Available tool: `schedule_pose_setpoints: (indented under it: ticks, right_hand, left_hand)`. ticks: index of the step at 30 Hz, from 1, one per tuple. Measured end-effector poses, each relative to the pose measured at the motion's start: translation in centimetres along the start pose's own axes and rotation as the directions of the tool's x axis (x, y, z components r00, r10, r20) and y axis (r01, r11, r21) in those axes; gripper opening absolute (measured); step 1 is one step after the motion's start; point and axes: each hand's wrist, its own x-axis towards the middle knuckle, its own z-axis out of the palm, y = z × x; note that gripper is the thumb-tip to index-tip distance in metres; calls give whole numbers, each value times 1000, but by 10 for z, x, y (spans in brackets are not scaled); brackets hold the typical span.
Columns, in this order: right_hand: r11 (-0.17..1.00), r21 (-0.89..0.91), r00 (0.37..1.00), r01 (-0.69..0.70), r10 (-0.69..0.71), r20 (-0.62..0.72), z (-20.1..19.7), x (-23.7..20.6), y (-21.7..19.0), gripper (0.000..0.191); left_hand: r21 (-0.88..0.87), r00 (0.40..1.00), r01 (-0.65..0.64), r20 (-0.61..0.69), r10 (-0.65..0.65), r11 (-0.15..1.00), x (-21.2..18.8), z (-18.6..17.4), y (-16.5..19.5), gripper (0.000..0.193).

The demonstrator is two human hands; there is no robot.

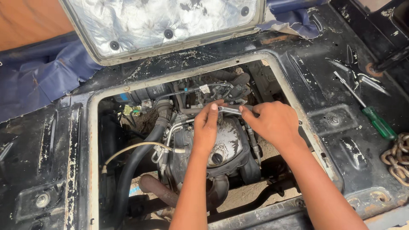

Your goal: The person opens the engine compartment cover of a vehicle and uses a wrench to loosen and remove bolts from the engine. The person then removes a metal bracket and places it aside before continuing to work on the engine components.

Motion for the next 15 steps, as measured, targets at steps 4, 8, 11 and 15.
schedule_pose_setpoints:
  ticks: [4, 8, 11, 15]
  right_hand:
    - [999, -36, 1000, -1, 2, 23, 1, 5, 2, 54]
    - [999, -41, 999, -10, 12, 32, 1, 8, 4, 57]
    - [999, -25, 999, -28, 28, 33, -1, 9, 5, 57]
    - [998, -49, 995, -44, 48, 85, -3, 10, 6, 62]
  left_hand:
    - [5, 998, -16, -61, 17, 1000, -1, 2, -2, 31]
    - [13, 990, 61, -130, -59, 998, 0, 3, -2, 27]
    - [67, 986, 20, -166, -9, 998, 2, 4, -1, 26]
    - [114, 984, -45, -165, 63, 992, 3, 3, 0, 26]
